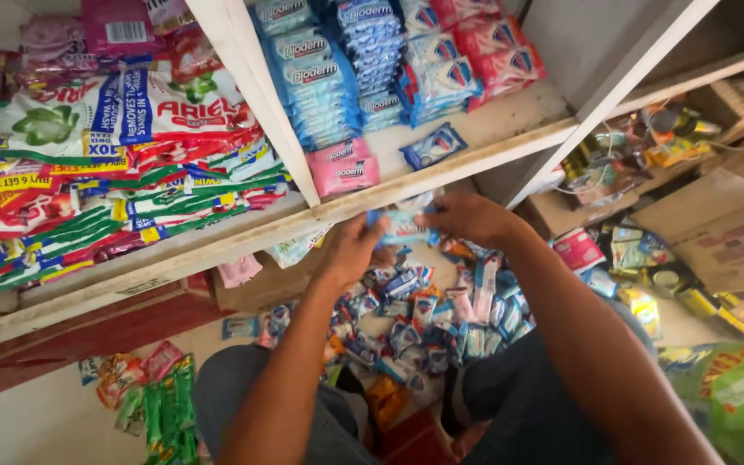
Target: Organizing and stocking small detergent and soap sachets onto grocery store shelves.
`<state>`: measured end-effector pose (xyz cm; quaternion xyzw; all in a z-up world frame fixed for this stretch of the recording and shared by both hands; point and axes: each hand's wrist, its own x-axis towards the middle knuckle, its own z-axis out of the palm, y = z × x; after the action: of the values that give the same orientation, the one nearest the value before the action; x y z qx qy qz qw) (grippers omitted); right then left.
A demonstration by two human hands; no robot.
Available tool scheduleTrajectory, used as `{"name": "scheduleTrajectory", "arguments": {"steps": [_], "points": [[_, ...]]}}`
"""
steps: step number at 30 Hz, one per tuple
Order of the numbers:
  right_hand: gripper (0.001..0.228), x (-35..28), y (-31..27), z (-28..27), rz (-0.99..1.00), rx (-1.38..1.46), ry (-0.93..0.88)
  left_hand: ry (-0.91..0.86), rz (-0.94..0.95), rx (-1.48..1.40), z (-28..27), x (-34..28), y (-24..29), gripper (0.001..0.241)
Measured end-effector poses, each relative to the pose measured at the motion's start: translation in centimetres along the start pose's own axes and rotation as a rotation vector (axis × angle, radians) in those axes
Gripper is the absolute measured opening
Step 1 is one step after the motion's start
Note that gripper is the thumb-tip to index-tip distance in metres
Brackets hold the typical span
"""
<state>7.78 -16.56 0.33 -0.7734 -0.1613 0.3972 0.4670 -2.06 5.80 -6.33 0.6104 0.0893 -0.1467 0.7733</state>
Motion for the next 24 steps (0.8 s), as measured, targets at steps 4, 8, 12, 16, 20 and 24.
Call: {"name": "scheduleTrajectory", "arguments": {"steps": [4,8,12,16,20,24], "points": [[0.042,0.5,-1.0,-0.8,-0.025,0.099,0.162,0.174,0.132,-0.054,1.5,0.3,1.6,0.031],[0.032,1.1,-2.8,-1.7,-0.146,0.263,0.242,0.397,0.299,0.148,2.4,1.0,3.9,0.046],[0.028,1.5,-4.0,-1.9,-0.149,0.237,0.234,0.555,0.46,0.237,3.1,0.9,6.6,0.045],[0.028,2.7,-4.1,-2.4,-0.143,0.19,0.223,0.599,0.43,0.24,2.4,1.8,7.1,0.044],[0.026,2.8,-5.4,-2.4,-0.142,0.268,0.277,0.588,0.445,0.221,1.7,3.5,6.6,0.043],[0.019,4.6,-4.1,-3.1,-0.145,0.433,0.328,0.41,0.395,-0.2,0.5,6.5,5.0,0.022]]}}
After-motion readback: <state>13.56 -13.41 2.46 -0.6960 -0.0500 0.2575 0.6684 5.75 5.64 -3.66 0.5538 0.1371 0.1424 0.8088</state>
